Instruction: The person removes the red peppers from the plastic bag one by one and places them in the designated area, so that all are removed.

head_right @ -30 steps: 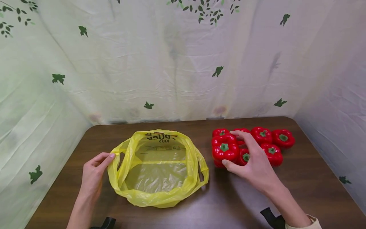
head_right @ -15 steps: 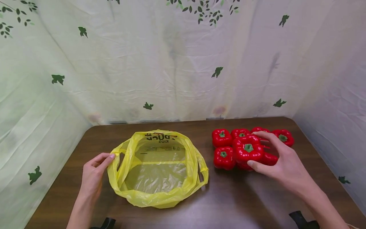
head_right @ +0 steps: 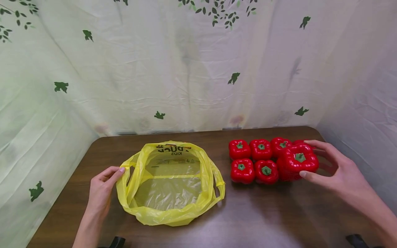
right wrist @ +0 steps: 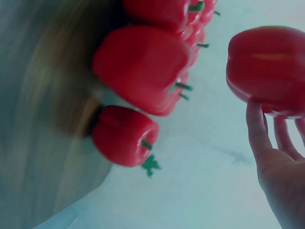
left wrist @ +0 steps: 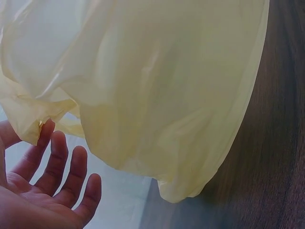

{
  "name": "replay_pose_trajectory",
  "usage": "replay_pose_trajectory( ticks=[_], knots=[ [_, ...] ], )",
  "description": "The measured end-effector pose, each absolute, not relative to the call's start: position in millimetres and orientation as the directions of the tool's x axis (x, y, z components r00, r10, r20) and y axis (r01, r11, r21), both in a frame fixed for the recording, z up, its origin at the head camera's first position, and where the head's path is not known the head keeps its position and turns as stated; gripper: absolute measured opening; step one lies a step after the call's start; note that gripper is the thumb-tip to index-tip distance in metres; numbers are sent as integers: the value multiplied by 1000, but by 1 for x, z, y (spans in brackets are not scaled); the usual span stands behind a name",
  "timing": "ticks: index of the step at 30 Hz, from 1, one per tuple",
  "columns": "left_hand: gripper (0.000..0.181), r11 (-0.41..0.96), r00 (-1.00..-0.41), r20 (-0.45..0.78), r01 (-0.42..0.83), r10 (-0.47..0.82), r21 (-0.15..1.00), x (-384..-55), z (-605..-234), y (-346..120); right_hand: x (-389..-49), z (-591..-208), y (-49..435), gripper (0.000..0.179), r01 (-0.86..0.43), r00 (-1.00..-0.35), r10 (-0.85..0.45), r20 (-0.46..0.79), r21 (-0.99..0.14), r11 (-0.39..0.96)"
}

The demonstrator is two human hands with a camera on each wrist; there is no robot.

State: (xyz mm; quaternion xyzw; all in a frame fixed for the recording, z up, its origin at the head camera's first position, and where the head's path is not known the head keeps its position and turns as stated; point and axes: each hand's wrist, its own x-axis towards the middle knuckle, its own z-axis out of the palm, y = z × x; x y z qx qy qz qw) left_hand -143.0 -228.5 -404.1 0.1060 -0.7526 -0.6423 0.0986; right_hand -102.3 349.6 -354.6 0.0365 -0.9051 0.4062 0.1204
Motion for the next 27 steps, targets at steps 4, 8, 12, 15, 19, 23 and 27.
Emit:
replay_pose_trajectory(
  ticks=[4,8,12,15,19,23,27],
  knots=[
    [31,138,-953,20,-23,-304,990,-143,-405,-228,-102,-361,365,83,-163,-958,67,278,-726,668],
    [31,145,-952,24,-22,-305,989,-143,-405,-229,-102,-368,381,82,-187,-947,85,309,-748,637],
    [32,158,-952,22,-28,-304,987,-143,-404,-229,-105,-377,396,80,-233,-931,104,350,-789,568],
    [32,160,-953,19,-31,-301,987,-143,-404,-229,-107,-386,407,79,-242,-925,116,361,-798,551],
    [32,158,-953,20,-30,-301,987,-142,-404,-229,-107,-399,423,77,-212,-934,120,337,-791,573],
    [32,156,-955,21,-27,-297,987,-143,-405,-228,-107,-413,435,76,-194,-943,113,313,-793,577],
    [33,153,-956,16,-31,-292,988,-144,-405,-227,-107,-427,441,76,-148,-954,117,275,-775,614]
  ],
)
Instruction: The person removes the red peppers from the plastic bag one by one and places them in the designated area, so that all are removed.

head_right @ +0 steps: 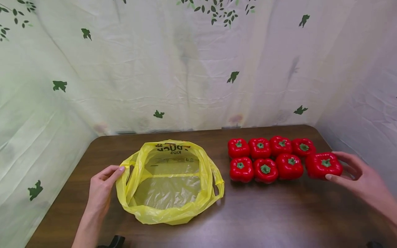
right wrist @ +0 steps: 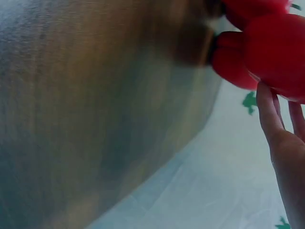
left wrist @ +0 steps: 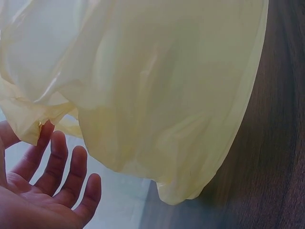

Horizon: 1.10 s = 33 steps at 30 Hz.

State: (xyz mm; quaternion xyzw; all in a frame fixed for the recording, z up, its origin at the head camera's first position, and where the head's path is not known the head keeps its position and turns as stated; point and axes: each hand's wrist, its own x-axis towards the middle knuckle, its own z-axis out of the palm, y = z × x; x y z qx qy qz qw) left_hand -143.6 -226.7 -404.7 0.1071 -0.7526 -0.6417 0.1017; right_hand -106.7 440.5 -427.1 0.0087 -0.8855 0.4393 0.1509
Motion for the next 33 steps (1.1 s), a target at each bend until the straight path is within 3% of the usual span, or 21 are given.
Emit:
replay_pose_trajectory(
  ticks=[4,14,33],
  knots=[
    [33,157,-956,11,-37,-294,987,-143,-404,-227,-109,-438,442,77,-41,-973,138,185,-727,685],
    [33,164,-957,13,-36,-289,986,-143,-404,-227,-117,-447,441,82,106,-984,177,23,-720,685],
    [33,158,-957,9,-38,-289,987,-142,-403,-227,-122,-460,436,83,116,-988,154,-21,-760,640]
  ],
)
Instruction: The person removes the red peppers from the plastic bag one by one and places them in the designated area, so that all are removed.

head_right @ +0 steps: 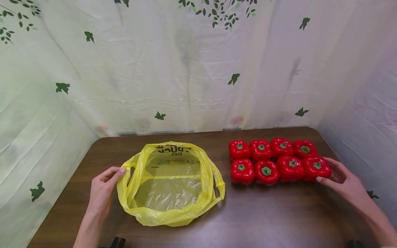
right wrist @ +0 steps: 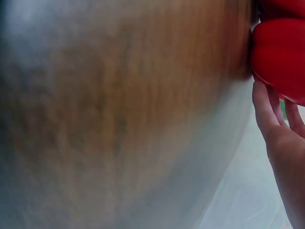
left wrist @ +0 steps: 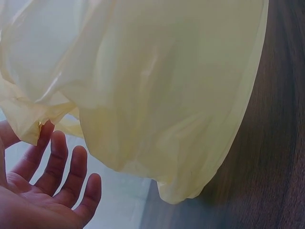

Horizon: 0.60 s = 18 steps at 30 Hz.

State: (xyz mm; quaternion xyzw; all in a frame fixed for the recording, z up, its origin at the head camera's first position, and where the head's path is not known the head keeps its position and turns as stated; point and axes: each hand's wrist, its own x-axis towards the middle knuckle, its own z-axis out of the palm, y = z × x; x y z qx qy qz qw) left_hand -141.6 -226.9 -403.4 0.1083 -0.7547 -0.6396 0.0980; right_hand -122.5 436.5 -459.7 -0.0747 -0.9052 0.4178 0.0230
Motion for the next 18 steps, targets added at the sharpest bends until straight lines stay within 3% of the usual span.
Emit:
replay_pose_trajectory(
  ticks=[9,16,18],
  knots=[
    [32,153,-959,16,-29,-283,988,-142,-403,-226,-120,-463,438,85,129,-982,190,-10,-769,627],
    [34,170,-967,28,-16,-253,985,-141,-396,-231,-111,-442,430,76,-155,-923,210,324,-809,567],
    [37,222,-967,40,-18,-253,975,-141,-391,-232,-110,-429,420,74,-178,-901,227,371,-790,587]
  ],
)
